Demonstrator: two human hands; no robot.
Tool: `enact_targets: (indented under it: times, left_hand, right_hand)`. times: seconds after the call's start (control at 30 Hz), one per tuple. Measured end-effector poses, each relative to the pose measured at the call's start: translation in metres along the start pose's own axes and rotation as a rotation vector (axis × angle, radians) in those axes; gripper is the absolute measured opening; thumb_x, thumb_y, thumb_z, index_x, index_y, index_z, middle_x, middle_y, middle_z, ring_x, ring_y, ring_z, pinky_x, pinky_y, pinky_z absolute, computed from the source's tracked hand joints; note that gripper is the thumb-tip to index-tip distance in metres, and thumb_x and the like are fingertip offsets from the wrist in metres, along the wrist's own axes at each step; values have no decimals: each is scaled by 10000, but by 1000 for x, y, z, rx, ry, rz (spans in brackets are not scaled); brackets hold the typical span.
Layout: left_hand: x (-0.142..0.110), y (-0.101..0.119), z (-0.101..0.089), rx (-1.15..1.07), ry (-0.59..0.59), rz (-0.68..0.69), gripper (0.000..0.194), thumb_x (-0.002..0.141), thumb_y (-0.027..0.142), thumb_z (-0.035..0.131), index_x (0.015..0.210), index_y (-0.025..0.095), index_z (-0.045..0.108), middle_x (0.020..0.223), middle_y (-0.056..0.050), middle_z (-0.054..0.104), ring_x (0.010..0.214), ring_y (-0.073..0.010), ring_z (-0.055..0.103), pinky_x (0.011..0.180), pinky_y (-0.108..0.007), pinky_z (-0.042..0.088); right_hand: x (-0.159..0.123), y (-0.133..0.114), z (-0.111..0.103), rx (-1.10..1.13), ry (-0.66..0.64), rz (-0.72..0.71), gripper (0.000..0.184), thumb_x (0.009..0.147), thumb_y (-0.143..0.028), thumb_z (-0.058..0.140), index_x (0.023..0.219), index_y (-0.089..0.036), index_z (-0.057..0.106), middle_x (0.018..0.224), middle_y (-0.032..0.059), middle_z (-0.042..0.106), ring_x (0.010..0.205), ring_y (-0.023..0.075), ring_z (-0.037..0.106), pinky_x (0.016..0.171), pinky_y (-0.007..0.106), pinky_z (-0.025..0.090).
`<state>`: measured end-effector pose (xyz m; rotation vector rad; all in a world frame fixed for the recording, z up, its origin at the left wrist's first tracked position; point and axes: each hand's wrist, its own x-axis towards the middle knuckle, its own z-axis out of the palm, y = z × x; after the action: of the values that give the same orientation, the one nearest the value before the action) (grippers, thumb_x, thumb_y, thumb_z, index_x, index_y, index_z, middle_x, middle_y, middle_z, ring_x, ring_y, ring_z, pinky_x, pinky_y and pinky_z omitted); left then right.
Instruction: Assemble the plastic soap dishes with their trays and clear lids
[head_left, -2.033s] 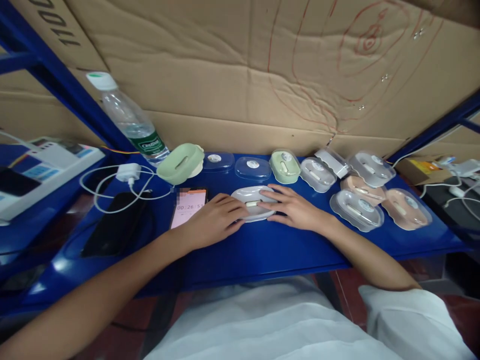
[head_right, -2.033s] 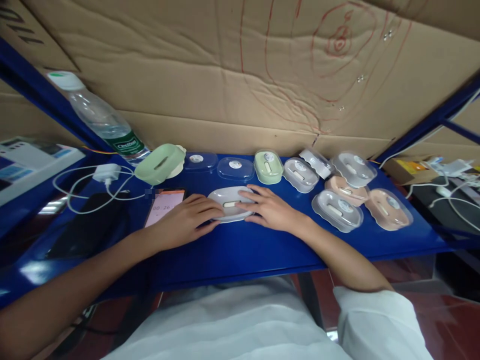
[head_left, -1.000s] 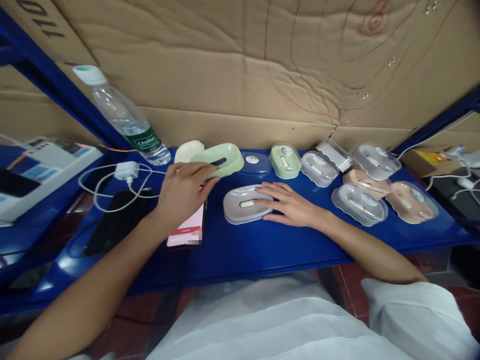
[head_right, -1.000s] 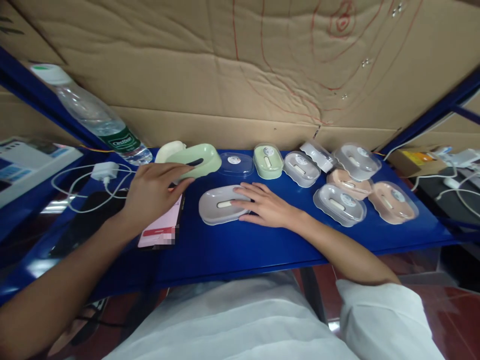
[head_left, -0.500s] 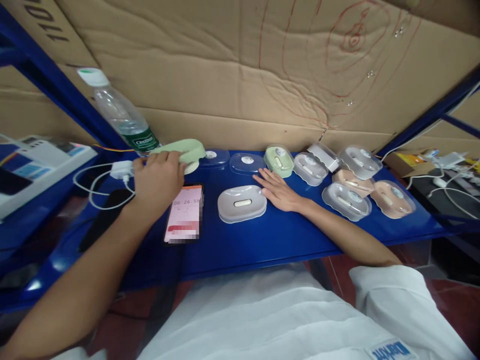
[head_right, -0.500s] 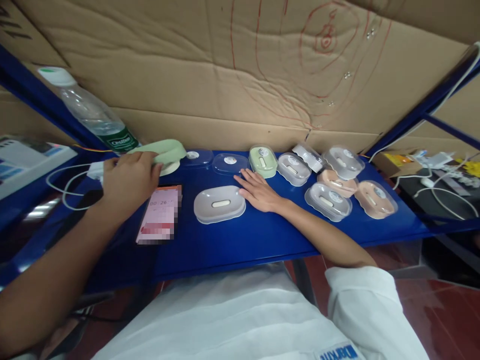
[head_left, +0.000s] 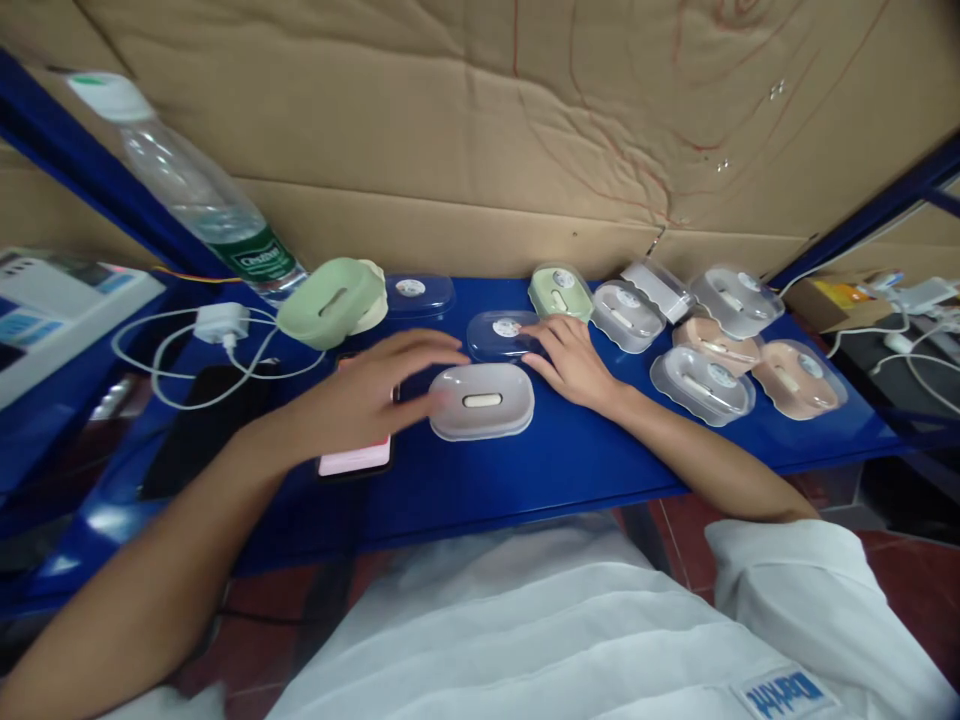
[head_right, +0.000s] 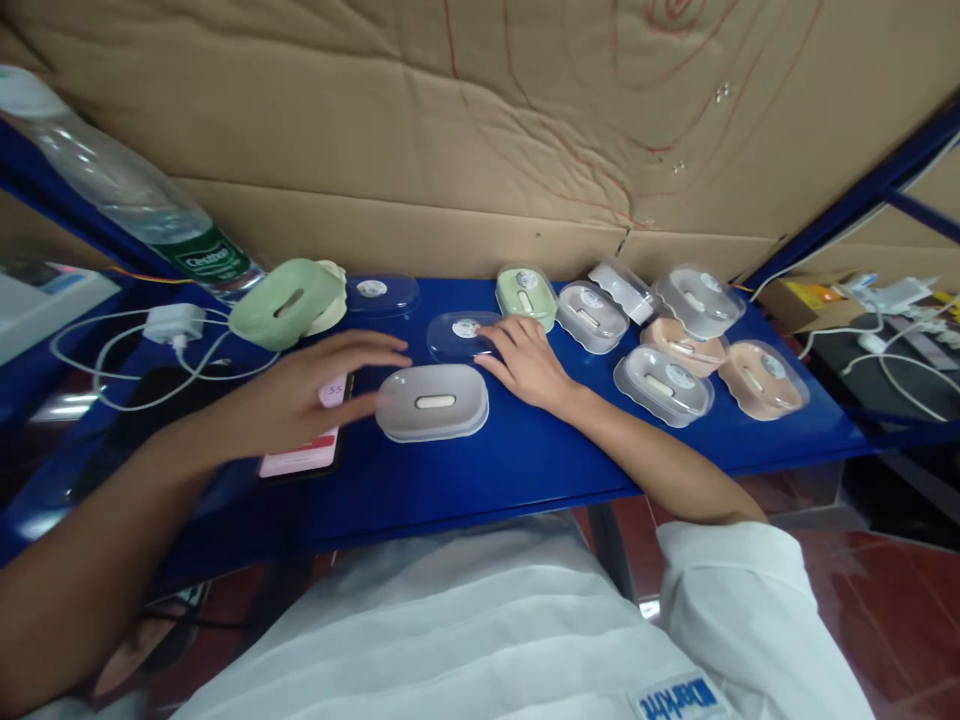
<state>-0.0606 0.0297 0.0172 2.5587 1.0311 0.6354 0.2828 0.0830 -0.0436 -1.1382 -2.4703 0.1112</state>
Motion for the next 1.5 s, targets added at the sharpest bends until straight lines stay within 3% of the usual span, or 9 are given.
enact_targets:
  times: [0.13, 0.23, 0.37, 0.5, 0.63, 0.8, 0.9, 1.13, 1.5]
  left_hand:
    - [-5, 9, 25, 53, -109, 79, 386, 1095, 587, 624, 1310, 304, 774, 1562, -70, 668, 1384, -319, 658, 1218, -497, 513]
    - [-3, -2, 37, 88, -121, 64, 336, 1113, 485, 575, 1232, 259, 793, 1452, -79, 736, 1254, -291, 727, 1152, -473, 555]
    - [-1, -6, 30, 224, -80, -23, 402, 1108, 518, 546, 1243, 234, 798, 1467, -103, 730, 1331, -345, 705, 1171, -527, 543]
    - [-3, 5, 18, 298, -133, -83, 517, 1005, 627, 702, 1381, 274, 749, 1629, -85, 619, 1454, -385, 624, 1247, -565, 493]
    - [-1, 11, 26, 224, -136, -137, 590, 941, 591, 813, 1424, 275, 690, 1619, -93, 617, 1486, -374, 598, 1259, -527, 505]
    - [3, 5, 44, 145, 68, -285, 1036, 870, 541, 935, 1678, 208, 378, 1650, -199, 530, 1448, -398, 620, 1133, -516, 601]
    - [3, -1, 50, 133, 77, -291, 1291, 822, 621, 961, 1776, 244, 177, 1683, -212, 494, 1462, -427, 602, 1138, -544, 589]
    - [-1, -3, 57, 149, 61, -272, 1064, 937, 684, 825, 1755, 251, 299, 1657, -195, 522, 1506, -438, 558, 1194, -553, 538]
    - [-1, -2, 42, 82, -45, -280, 1023, 923, 596, 859, 1729, 221, 352, 1693, -186, 511, 1539, -419, 548, 1293, -587, 446]
  right_hand:
    - [-1, 2, 0, 7, -49, 9, 671, 1125, -646, 523, 1658, -239, 544, 1742, 158, 500, 1646, 398, 409, 1332, 632, 371]
    - [-2, 1, -2, 45, -6, 47, 618, 1161, -610, 445, 1610, -215, 604, 1674, 148, 587, 1584, 340, 516, 1338, 544, 413]
    - [-4, -5, -10, 100, 131, 70, 598, 1179, -611, 384, 1519, -214, 674, 1524, 134, 713, 1468, 310, 628, 1290, 526, 478]
    - [-6, -12, -15, 170, 240, 95, 630, 1191, -631, 291, 1399, -223, 723, 1374, 126, 782, 1312, 295, 720, 1179, 507, 565]
    - [-7, -16, -14, 217, 255, 77, 641, 1194, -635, 255, 1383, -223, 709, 1345, 124, 782, 1259, 274, 744, 1126, 467, 599]
    - [-10, -20, -12, 207, 229, -19, 603, 1193, -614, 314, 1480, -230, 680, 1404, 129, 758, 1322, 278, 720, 1177, 484, 583]
    - [-12, -23, -12, 150, 130, -162, 609, 1171, -616, 416, 1555, -210, 656, 1485, 163, 705, 1454, 314, 642, 1261, 527, 525]
    - [-10, -33, -6, 112, -84, -287, 621, 1154, -591, 465, 1661, -250, 578, 1660, 191, 567, 1588, 380, 501, 1308, 658, 437]
    - [-10, -26, -5, 73, -83, -395, 588, 1208, -487, 351, 1695, -211, 531, 1690, 169, 571, 1638, 325, 464, 1335, 589, 422]
